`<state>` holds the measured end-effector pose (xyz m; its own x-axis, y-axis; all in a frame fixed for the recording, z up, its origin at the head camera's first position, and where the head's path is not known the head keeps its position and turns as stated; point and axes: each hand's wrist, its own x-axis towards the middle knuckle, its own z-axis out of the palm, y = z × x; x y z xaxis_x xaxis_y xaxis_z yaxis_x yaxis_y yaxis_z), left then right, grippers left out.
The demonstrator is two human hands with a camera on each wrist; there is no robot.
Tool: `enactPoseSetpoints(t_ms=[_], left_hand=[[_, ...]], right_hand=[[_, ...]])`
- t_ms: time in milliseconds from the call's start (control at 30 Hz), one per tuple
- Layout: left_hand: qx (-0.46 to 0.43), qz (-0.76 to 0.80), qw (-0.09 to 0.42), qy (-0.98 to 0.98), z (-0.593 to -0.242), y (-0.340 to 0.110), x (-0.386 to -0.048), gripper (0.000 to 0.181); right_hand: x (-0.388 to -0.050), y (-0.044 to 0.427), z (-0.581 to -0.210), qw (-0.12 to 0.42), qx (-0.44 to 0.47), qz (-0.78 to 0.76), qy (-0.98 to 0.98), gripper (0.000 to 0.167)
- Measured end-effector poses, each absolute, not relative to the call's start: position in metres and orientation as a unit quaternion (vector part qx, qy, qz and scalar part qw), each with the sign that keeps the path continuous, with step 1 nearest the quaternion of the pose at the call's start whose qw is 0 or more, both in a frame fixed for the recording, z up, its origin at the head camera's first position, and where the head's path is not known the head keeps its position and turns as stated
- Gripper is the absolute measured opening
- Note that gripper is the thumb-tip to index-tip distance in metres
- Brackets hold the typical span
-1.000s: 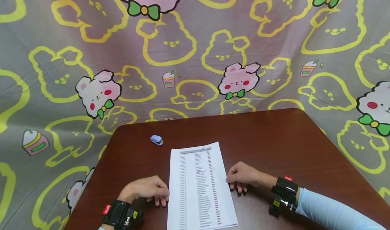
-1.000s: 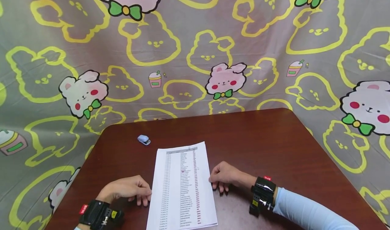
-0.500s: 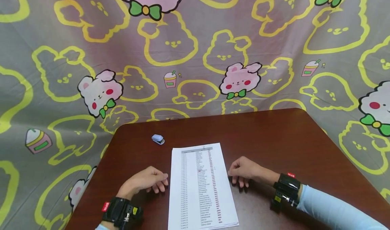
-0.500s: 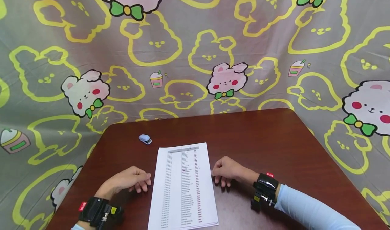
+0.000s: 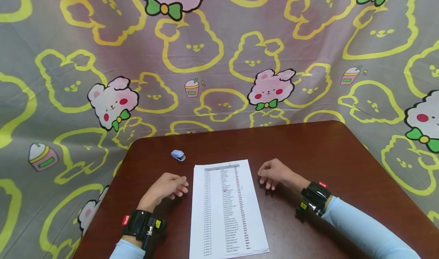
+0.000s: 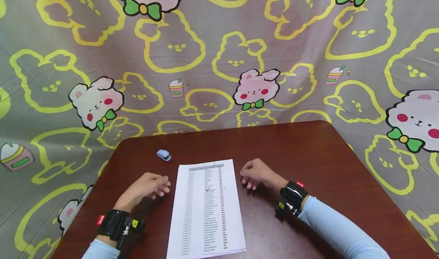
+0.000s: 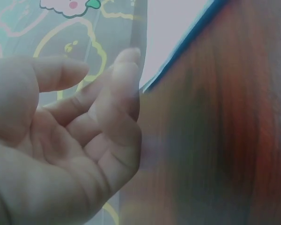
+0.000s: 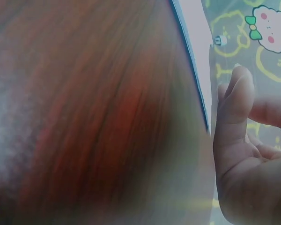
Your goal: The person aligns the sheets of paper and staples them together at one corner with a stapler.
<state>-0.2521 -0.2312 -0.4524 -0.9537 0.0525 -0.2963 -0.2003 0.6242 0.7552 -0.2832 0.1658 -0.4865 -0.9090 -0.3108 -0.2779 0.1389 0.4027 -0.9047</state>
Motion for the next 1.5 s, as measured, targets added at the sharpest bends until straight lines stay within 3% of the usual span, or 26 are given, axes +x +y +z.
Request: enactPoseSetpoints(t_ms=[567,1100,1500], left_hand=[[-0.059,0.433,0.113,0.892,-0.455,-0.207,-0.283,0.036],[-0.088,0.403,0.091,0.906,-0.452,-0.198,-0.299,0.039],[-0.122,0.436,0.092,0.887,-0.455,-0.198,-0.302,0.041]], right_hand=[[-0.303,0.142,-0.482,0.092,-0.062,-0.421,0.900,0.016],[-0.317,0.128,-0.477,0.074,-0.037,-0.416,0.906,0.019],[-0.321,0.130,-0.486,0.090,-0.009,-0.412,0.906,0.018]])
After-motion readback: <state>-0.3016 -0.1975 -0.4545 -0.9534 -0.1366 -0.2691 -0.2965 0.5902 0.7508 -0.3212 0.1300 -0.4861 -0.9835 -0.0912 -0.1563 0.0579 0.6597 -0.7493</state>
